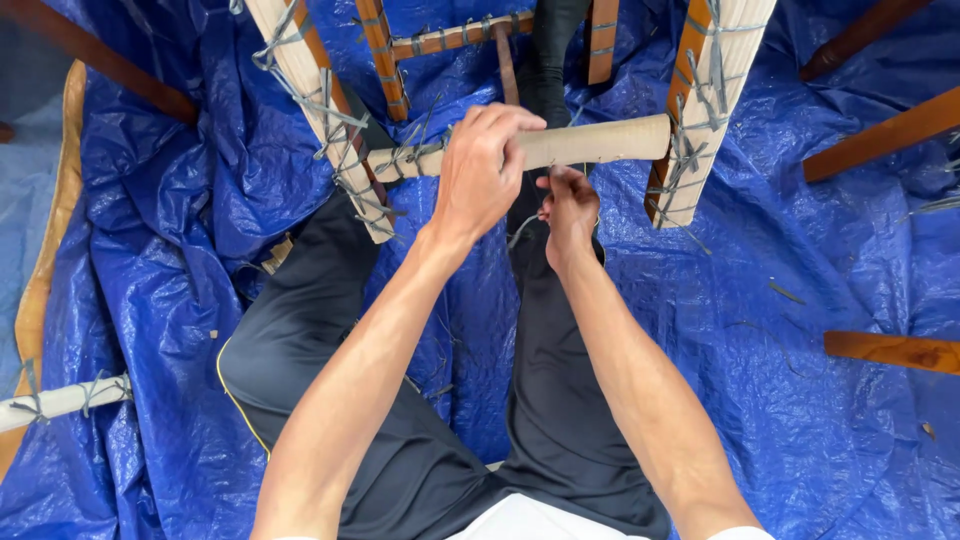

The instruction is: Weaving and tying webbing straps onto a wooden chair frame while sitting on the floor.

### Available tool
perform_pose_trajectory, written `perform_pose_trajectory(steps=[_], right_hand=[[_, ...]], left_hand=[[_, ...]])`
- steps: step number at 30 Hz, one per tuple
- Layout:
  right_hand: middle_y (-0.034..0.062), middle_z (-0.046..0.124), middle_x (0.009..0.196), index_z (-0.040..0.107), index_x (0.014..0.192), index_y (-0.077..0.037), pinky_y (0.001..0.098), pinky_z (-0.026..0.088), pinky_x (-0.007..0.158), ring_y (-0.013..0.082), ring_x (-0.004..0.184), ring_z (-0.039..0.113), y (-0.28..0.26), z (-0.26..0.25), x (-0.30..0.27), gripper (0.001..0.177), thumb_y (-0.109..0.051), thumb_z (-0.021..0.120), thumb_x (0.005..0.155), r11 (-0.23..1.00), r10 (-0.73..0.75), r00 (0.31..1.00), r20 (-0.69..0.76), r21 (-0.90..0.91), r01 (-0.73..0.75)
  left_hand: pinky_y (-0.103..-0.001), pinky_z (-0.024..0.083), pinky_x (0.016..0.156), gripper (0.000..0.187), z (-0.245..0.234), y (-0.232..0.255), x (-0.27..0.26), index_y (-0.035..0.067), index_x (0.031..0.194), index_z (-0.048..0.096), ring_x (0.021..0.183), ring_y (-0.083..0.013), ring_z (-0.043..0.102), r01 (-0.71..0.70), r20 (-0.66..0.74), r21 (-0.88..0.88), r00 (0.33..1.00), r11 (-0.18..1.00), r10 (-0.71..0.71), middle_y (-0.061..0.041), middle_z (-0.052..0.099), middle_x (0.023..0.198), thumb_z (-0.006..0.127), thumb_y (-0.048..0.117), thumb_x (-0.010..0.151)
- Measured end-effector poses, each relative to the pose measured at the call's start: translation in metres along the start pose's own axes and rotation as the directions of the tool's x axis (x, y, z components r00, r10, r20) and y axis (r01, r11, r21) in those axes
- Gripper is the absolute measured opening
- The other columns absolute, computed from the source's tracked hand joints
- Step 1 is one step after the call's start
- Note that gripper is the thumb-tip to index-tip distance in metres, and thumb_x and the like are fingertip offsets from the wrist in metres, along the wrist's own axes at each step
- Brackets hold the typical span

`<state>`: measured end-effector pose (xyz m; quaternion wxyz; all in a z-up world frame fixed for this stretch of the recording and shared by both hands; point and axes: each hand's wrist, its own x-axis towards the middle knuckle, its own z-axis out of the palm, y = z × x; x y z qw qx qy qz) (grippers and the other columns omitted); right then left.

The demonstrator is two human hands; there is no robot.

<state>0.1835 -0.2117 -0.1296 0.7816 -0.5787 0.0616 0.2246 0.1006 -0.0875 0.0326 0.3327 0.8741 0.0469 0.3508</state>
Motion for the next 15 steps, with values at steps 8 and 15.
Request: perform_pose_trajectory(steps=[8,15], right_hand=[[0.0028,0.062,0.084,0.061,0.100,-0.004,0.0268,0.046,0.054,0.0089,0.059,0.050,0.022,-0.041,0.070,0.006,-0.009,0.063,0.097,0.988,-0.053,0.998,-0.025,0.143,0.056],[0.0004,0.066,0.090,0.065,0.105,-0.009,0.0249,0.047,0.060,0.0064,0.064,0.049,-0.002,-0.046,0.040,0.006,-0.013,0.063,0.100,0.966,0.112,0.991,0.073,0.225,-0.126]], left_hand=[[-0.030,0.044,0.063,0.014,-0.009,-0.032,0.023,0.006,0.085,0.069,0.069,-0.0132,0.058,0.271,-0.157,-0.323,0.929,0.907,-0.334,-0.004,0.064,0.074,0.058,0.009,0.094],[-0.025,0.038,0.058,0.027,-0.046,-0.024,-0.078,0.004,0.081,0.064,0.064,-0.0065,0.048,0.488,0.127,-0.361,0.870,0.795,-0.477,0.000,0.058,0.071,0.053,0.014,0.104]])
